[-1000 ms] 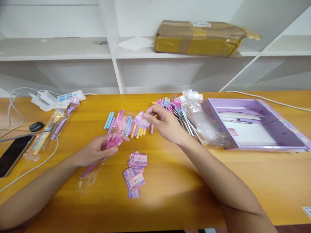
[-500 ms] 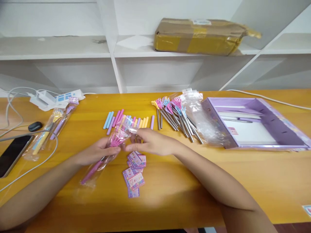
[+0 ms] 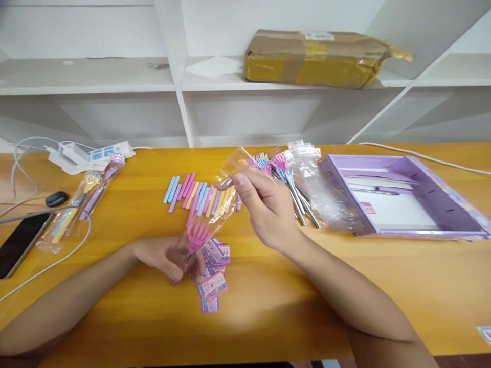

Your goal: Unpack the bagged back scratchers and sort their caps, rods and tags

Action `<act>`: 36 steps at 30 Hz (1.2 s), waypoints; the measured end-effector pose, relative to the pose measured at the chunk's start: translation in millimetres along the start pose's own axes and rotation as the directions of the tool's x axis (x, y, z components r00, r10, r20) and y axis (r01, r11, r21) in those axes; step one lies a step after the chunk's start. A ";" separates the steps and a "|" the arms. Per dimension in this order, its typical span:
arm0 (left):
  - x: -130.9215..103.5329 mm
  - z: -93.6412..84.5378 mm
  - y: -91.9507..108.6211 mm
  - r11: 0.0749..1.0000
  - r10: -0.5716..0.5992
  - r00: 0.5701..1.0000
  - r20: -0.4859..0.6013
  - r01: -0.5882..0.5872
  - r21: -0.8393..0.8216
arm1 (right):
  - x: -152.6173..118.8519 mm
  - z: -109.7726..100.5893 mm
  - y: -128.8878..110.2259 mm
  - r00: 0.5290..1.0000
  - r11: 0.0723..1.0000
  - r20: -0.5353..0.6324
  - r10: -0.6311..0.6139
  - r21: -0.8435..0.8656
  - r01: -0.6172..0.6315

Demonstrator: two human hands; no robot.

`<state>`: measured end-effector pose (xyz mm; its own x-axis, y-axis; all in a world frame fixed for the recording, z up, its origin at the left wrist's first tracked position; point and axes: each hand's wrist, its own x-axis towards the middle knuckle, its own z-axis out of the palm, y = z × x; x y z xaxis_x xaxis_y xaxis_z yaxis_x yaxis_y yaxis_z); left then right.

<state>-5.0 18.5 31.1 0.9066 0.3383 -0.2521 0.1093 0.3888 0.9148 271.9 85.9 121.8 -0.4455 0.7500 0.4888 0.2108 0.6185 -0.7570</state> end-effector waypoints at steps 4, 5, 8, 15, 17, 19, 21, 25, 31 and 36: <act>1.1 -3.1 -5.5 0.999 -0.008 0.999 0.040 0.007 0.036 | 1.8 -6.5 5.0 0.953 0.993 -0.296 0.067 0.116 -0.033; 1.2 -3.6 -6.2 0.999 -0.016 0.999 0.030 0.015 0.052 | 3.3 -7.0 7.3 0.920 0.982 -0.382 0.093 0.185 -0.022; 1.8 -4.4 -7.5 0.996 0.010 0.996 -0.088 -0.002 0.091 | 7.4 -2.4 12.8 0.939 0.928 -0.308 0.150 0.371 -0.027; 3.4 -5.0 -9.3 0.988 0.102 0.950 -0.294 -0.064 0.137 | 16.1 4.5 14.6 0.965 0.837 0.227 0.134 0.494 -0.233; 5.1 -4.1 -9.1 0.985 0.119 0.930 -0.348 -0.067 0.157 | 21.9 -18.3 18.7 0.987 0.829 0.010 0.162 0.541 -0.142; 7.4 -2.6 -10.0 0.988 0.128 0.902 -0.412 -0.079 0.135 | 28.4 -52.4 26.7 0.962 0.871 -0.210 0.176 0.489 -0.053; 10.0 -1.4 -12.7 0.988 0.151 0.874 -0.462 -0.117 0.101 | 34.0 -90.3 38.6 0.913 0.965 -0.373 0.163 0.255 -0.068; 14.1 -1.5 -21.4 0.979 0.205 0.830 -0.518 -0.173 0.110 | 40.9 -149.3 72.4 0.799 0.890 -0.544 0.255 -0.191 -0.414; 15.7 -2.5 -27.3 0.975 0.221 0.816 -0.534 -0.163 0.154 | 43.0 -177.1 139.8 0.623 0.418 -0.486 0.613 -0.470 -0.778; 16.3 -2.0 -26.9 0.986 0.168 0.802 -0.574 -0.126 0.113 | 33.4 -170.2 173.7 0.637 0.408 -0.410 0.652 -0.519 -0.751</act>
<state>6.1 15.3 1.8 0.5115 0.8282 -0.2291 0.0396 0.2436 0.9691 441.7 258.2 80.5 0.2102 0.9777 -0.0045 0.8724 -0.1896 -0.4504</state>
